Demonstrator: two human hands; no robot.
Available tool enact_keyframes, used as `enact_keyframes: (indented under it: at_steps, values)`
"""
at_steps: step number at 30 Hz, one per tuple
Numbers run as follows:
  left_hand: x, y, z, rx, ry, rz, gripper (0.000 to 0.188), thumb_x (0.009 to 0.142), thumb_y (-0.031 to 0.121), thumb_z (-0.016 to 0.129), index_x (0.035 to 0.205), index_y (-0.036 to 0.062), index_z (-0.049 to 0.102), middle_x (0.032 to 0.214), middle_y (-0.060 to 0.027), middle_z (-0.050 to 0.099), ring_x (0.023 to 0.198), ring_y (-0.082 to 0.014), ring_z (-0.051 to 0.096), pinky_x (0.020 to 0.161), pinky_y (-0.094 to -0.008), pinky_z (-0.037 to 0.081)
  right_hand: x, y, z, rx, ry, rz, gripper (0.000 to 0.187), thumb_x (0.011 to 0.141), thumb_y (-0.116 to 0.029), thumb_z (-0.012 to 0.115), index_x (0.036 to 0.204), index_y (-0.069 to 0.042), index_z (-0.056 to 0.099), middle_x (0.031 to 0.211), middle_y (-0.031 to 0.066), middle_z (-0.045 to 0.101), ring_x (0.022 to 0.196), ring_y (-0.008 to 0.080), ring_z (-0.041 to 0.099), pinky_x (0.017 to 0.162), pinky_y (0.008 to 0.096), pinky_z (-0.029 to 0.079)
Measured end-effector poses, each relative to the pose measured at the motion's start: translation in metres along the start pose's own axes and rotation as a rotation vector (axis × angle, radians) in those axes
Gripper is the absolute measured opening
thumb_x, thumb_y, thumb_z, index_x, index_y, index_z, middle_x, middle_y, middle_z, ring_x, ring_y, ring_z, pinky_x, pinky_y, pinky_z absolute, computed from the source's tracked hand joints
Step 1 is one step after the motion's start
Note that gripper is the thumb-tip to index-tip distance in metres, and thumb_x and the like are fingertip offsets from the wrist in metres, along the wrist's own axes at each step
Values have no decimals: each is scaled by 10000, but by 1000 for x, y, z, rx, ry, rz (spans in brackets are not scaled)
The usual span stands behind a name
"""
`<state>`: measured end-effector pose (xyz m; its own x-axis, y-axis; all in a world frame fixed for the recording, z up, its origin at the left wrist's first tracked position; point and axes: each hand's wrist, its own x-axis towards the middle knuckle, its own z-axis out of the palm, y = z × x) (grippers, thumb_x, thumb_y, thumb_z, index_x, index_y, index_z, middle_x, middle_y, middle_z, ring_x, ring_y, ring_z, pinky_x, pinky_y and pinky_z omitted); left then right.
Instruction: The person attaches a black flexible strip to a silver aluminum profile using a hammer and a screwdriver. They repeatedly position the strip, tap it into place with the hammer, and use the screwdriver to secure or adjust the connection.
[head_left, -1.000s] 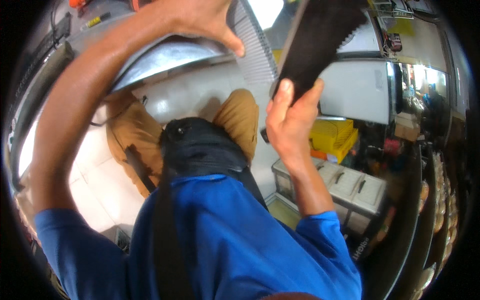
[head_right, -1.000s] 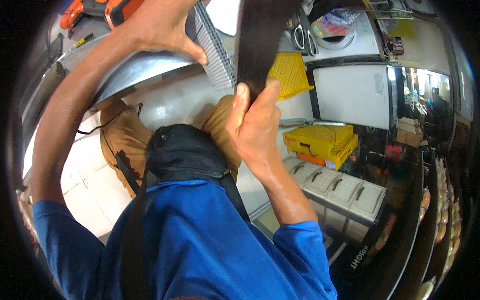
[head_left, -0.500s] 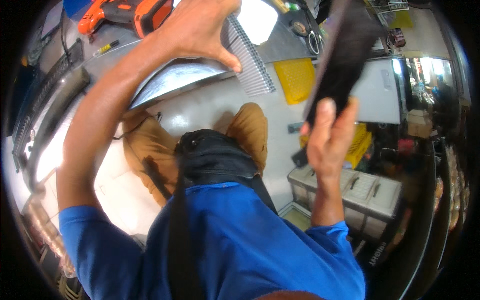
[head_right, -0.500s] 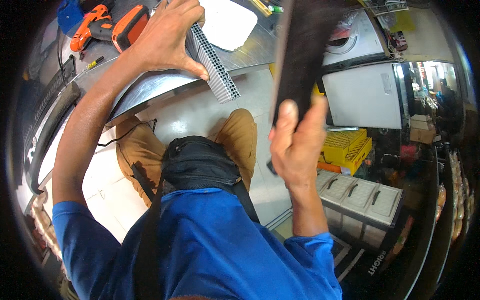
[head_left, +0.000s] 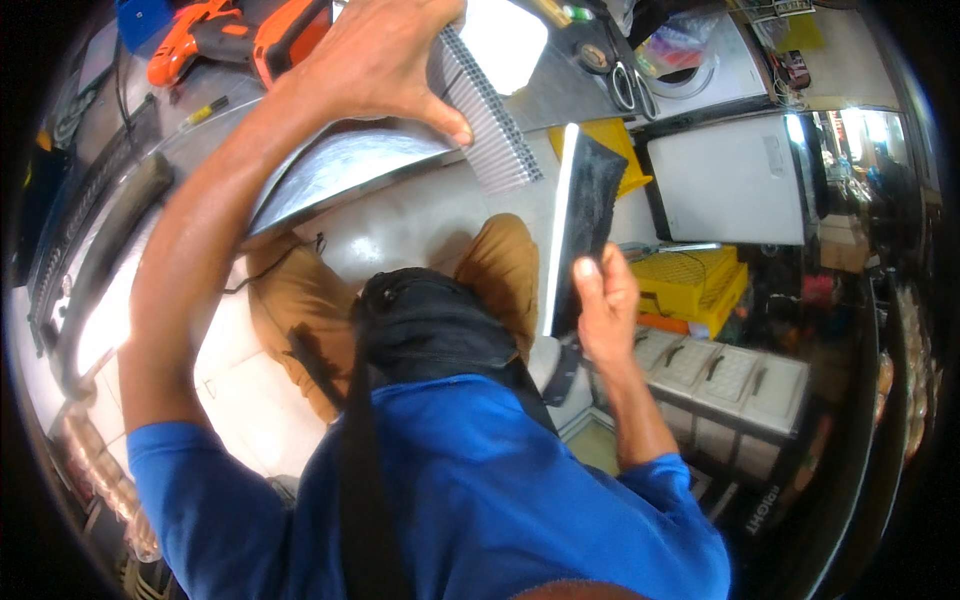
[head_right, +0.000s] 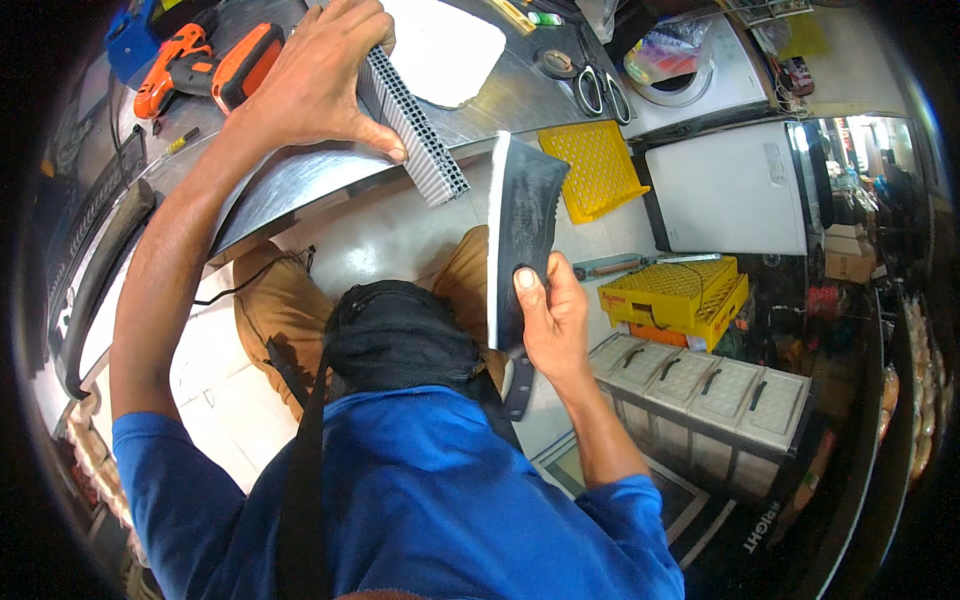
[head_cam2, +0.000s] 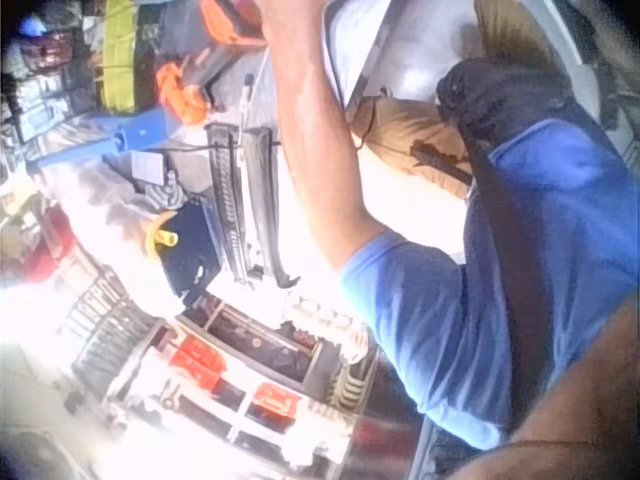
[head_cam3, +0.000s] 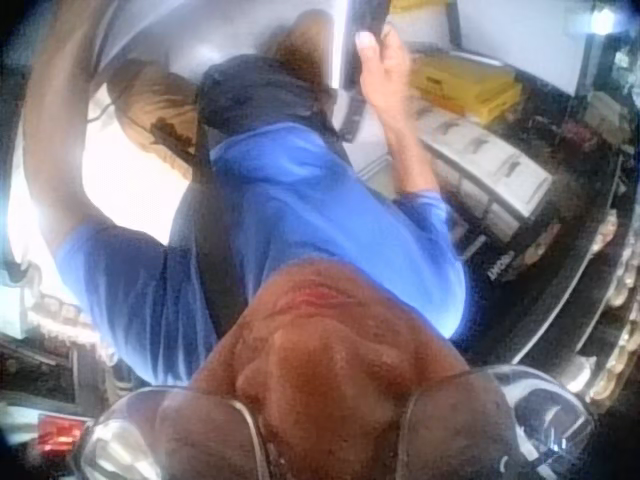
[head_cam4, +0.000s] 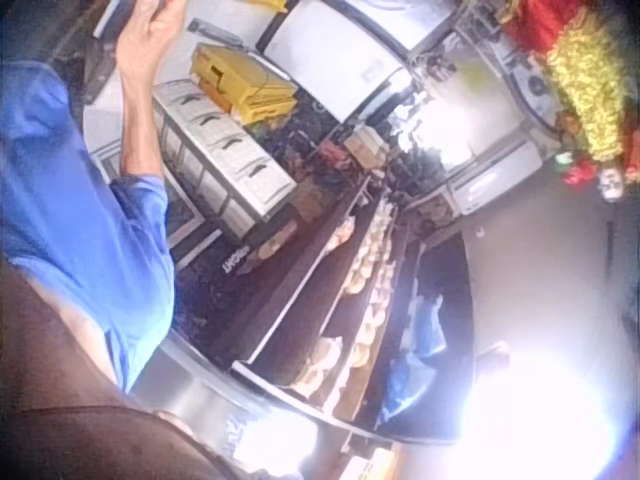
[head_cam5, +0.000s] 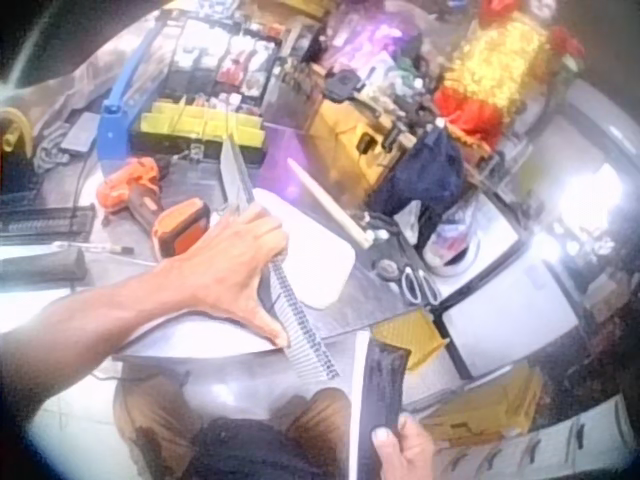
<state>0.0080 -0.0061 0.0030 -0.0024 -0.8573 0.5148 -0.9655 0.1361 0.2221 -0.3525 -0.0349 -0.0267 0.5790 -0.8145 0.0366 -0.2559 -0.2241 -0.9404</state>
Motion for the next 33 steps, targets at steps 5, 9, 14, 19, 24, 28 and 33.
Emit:
enact_keyframes:
  at_steps: [5, 9, 14, 19, 24, 28, 33]
  values:
    - [2, 3, -8, 5, -47, 2, 935, 515, 724, 887, 1009, 1, 560, 1041, -174, 545, 1080, -361, 518, 927, -562, 438, 2, 41, 2, 889, -94, 347, 274, 1027, -376, 626, 1019, -106, 577, 824, 95, 638, 664, 234, 644, 573, 389, 560]
    - [-2, -1, -2, 54, -26, 22, 933, 523, 725, 883, 1017, 1, 562, 1043, -173, 548, 1091, -362, 519, 954, -616, 426, 31, 6, -14, 538, -105, 173, 248, 1018, -325, 663, 1038, -88, 593, 808, 97, 651, 657, 192, 664, 559, 355, 579]
    - [-2, -2, -3, 59, -52, -6, 922, 541, 712, 880, 1026, -4, 560, 1060, -177, 553, 1117, -364, 519, 1000, -660, 410, 63, -72, -16, 51, -132, -126, 700, 912, -27, 655, 1521, -7, 311, 1365, 193, 535, 1078, 268, 658, 965, 427, 551]
    - [0, 0, -6, 9, -95, -23, 921, 547, 672, 895, 1049, -21, 554, 1119, -189, 551, 1160, -375, 513, 1030, -694, 393, 60, -99, -12, -590, -230, -261, 891, 804, 22, 588, 1613, -46, 222, 1566, 225, 434, 1444, 372, 437, 1210, 414, 325]
    - [-3, 1, 0, 18, -49, -53, 896, 553, 604, 923, 1066, -35, 562, 1144, -196, 563, 1209, -392, 504, 1037, -705, 394, 46, -121, -6, -832, -270, -131, 913, 787, 11, 589, 1625, -117, 251, 1548, 244, 471, 1424, 436, 440, 1196, 425, 359]
    - [-2, 1, 3, -16, -50, -49, 890, 561, 588, 924, 1085, -39, 570, 1158, -200, 570, 1226, -391, 502, 1039, -710, 394, 42, -125, -13, -957, -273, -221, 930, 771, 17, 599, 1625, -139, 267, 1535, 252, 479, 1354, 452, 503, 1153, 433, 431]
    - [-4, -1, 4, -2, -34, -35, 892, 562, 594, 921, 1085, -41, 577, 1151, -198, 574, 1210, -381, 508, 1028, -671, 419, 42, -132, -12, -949, -333, -227, 930, 773, 13, 607, 1625, -142, 270, 1508, 264, 499, 1310, 459, 539, 1141, 433, 446]
